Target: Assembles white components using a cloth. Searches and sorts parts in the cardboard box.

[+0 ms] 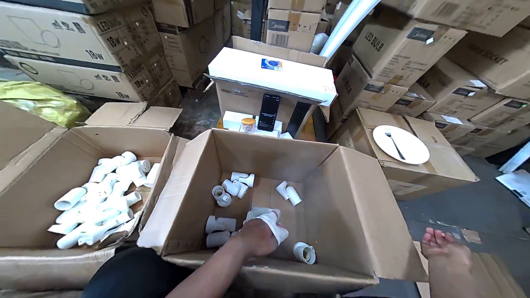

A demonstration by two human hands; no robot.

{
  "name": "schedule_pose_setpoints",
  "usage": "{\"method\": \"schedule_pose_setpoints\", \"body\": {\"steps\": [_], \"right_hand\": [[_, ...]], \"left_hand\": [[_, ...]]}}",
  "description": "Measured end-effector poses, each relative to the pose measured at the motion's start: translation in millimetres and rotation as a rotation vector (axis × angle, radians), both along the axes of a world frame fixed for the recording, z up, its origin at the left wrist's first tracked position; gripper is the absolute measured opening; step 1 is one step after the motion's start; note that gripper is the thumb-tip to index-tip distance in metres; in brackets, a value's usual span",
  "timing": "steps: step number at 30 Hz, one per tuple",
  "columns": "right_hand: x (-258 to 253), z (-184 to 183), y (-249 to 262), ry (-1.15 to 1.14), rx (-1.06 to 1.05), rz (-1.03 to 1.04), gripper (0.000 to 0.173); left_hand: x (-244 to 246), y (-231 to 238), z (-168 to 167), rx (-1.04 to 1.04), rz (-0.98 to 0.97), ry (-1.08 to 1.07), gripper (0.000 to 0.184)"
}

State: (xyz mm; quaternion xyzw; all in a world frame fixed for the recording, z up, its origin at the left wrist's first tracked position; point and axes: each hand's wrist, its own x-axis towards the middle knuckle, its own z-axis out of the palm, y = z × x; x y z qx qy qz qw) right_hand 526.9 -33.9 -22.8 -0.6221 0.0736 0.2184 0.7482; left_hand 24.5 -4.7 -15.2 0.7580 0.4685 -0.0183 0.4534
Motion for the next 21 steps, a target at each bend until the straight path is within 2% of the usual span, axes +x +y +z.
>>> {"method": "schedule_pose_setpoints", "body": {"steps": [4, 8, 12, 15, 19, 21], "right_hand": [[-27, 26, 17, -0.193, -0.076, 0.155, 0.015], [-87, 69, 32, -0.444, -0.051, 0.344, 0.03], [-165, 96, 26, -0.584, 0.07, 0.607, 0.012], [-227, 92, 17, -0.646, 0.114, 0.831, 0.024], [-289, 62, 23, -0.903, -0.022, 1.171, 0.038], [-303, 46, 29, -0.988, 0.007, 1.241, 0.036]], "left_hand": [[0, 1, 0, -0.002, -0.005, -0.012, 0.056], [-1, 0, 6, 0.001, -0.02, 0.0, 0.056], [-3, 1, 7, 0.018, 0.005, -0.058, 0.054], [-4, 3, 1, 0.034, 0.084, -0.174, 0.052], [-4, 7, -8, 0.079, 0.238, -0.314, 0.041], [-4, 9, -10, 0.066, 0.35, -0.444, 0.037]]}}
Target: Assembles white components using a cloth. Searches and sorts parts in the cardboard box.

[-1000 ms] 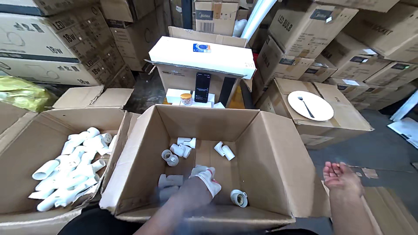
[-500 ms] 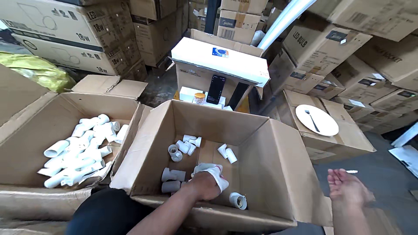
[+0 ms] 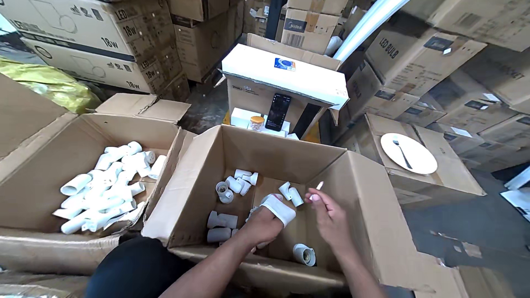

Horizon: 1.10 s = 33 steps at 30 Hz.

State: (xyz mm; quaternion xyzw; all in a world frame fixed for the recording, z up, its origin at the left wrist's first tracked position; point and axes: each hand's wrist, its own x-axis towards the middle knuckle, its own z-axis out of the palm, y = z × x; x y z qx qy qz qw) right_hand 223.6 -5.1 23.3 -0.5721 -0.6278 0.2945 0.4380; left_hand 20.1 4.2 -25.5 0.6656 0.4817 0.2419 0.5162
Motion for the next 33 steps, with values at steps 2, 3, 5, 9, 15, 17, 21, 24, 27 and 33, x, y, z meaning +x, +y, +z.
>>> {"method": "schedule_pose_setpoints", "body": {"steps": [2, 3, 5, 9, 15, 17, 21, 24, 27, 33], "right_hand": [[-12, -9, 8, 0.086, -0.047, 0.022, 0.031], [-18, -12, 12, 0.117, -0.084, 0.032, 0.031], [-27, -18, 15, 0.117, -0.141, 0.078, 0.034], [-38, -23, 13, 0.014, -0.145, 0.253, 0.052], [-39, -25, 11, 0.074, -0.048, 0.192, 0.047], [-36, -15, 15, 0.192, -0.069, 0.072, 0.035], [-22, 0, 26, 0.481, -0.23, -0.104, 0.031], [-19, 4, 30, 0.646, -0.316, -0.156, 0.038], [-19, 3, 28, 0.695, -0.294, -0.149, 0.034], [-22, -2, 28, 0.74, -0.356, -0.184, 0.03]], "left_hand": [[0, 3, 2, -0.027, 0.114, -0.172, 0.032], [0, 4, 4, -0.023, 0.178, -0.25, 0.027], [0, 4, 5, 0.029, 0.278, -0.347, 0.021], [-2, 7, 0, 0.111, 0.386, -0.349, 0.025], [-1, 7, 0, 0.13, 0.46, -0.273, 0.032], [-1, 7, 3, 0.111, 0.462, -0.284, 0.031], [1, 5, 9, 0.046, 0.39, -0.412, 0.028], [2, 4, 8, 0.018, 0.338, -0.423, 0.026], [2, 5, 7, 0.0, 0.319, -0.415, 0.024], [3, 5, 5, 0.001, 0.318, -0.432, 0.022]]}}
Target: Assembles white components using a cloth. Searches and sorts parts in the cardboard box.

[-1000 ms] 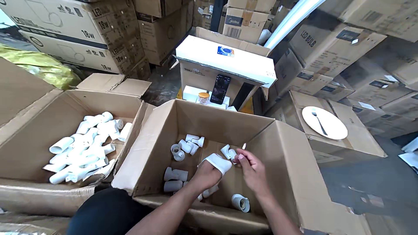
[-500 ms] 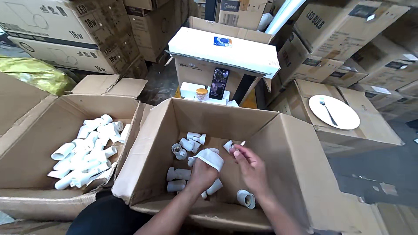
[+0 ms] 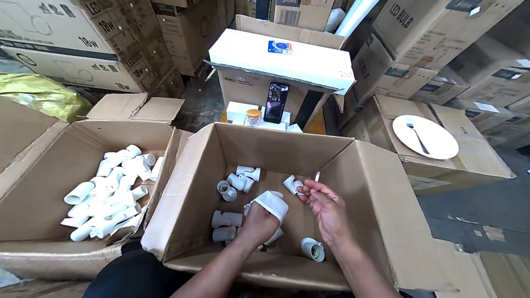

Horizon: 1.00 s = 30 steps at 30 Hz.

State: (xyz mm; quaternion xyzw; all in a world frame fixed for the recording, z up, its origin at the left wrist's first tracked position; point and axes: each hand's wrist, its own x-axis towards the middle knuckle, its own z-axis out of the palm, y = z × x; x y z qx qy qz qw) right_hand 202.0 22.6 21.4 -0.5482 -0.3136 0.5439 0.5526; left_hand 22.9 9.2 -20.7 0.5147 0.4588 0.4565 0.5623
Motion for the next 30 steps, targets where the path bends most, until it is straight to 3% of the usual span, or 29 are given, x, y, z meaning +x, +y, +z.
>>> {"method": "schedule_pose_setpoints", "body": {"steps": [5, 14, 23, 30], "right_hand": [[1, 3, 2, 0.081, -0.009, 0.027, 0.035], [2, 0, 4, -0.019, -0.079, 0.044, 0.033], [3, 6, 4, 0.028, 0.025, 0.033, 0.038], [3, 16, 0, 0.043, 0.108, -0.025, 0.008]], "left_hand": [[-1, -1, 5, -0.015, -0.007, 0.006, 0.02], [-1, -1, 4, -0.005, -0.018, 0.002, 0.019], [-2, -2, 3, 0.002, -0.021, 0.013, 0.019], [-2, -3, 5, -0.028, -0.023, -0.026, 0.019]]}}
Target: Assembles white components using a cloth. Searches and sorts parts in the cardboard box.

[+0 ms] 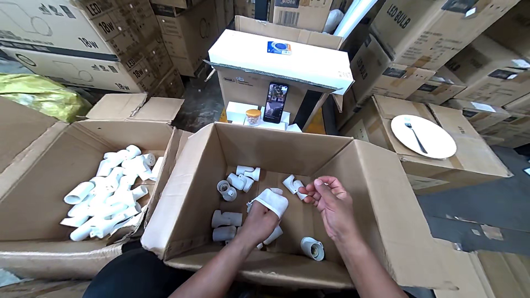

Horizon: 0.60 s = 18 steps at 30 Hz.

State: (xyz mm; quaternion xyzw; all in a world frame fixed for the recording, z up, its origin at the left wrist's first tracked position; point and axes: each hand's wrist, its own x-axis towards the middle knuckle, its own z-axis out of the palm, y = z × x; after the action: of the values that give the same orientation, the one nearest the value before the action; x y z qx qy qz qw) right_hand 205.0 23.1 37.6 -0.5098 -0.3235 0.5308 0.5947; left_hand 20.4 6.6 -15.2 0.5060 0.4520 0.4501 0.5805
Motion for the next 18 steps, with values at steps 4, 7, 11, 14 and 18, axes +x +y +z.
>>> {"method": "schedule_pose_setpoints", "body": {"steps": [4, 7, 11, 14, 18], "right_hand": [[2.1, 0.3, -1.8, 0.05, 0.036, 0.036, 0.009], [5.4, -1.5, -1.9, 0.07, 0.042, 0.099, 0.028], [7.6, -4.5, -1.8, 0.107, 0.089, 0.137, 0.031], [7.8, -4.3, -0.8, 0.085, 0.069, 0.142, 0.034], [4.8, -3.5, 2.3, -0.007, -0.017, 0.056, 0.032]], "left_hand": [[-1.3, -1.3, 3.7, -0.019, -0.029, 0.012, 0.022], [-1.1, -0.9, 3.4, 0.004, -0.038, -0.006, 0.026], [-2.3, -1.4, 6.6, 0.003, -0.05, -0.019, 0.032], [-3.3, -2.7, 7.8, -0.013, -0.067, -0.001, 0.038], [-4.5, -3.0, 6.3, -0.006, -0.087, 0.028, 0.041]]}}
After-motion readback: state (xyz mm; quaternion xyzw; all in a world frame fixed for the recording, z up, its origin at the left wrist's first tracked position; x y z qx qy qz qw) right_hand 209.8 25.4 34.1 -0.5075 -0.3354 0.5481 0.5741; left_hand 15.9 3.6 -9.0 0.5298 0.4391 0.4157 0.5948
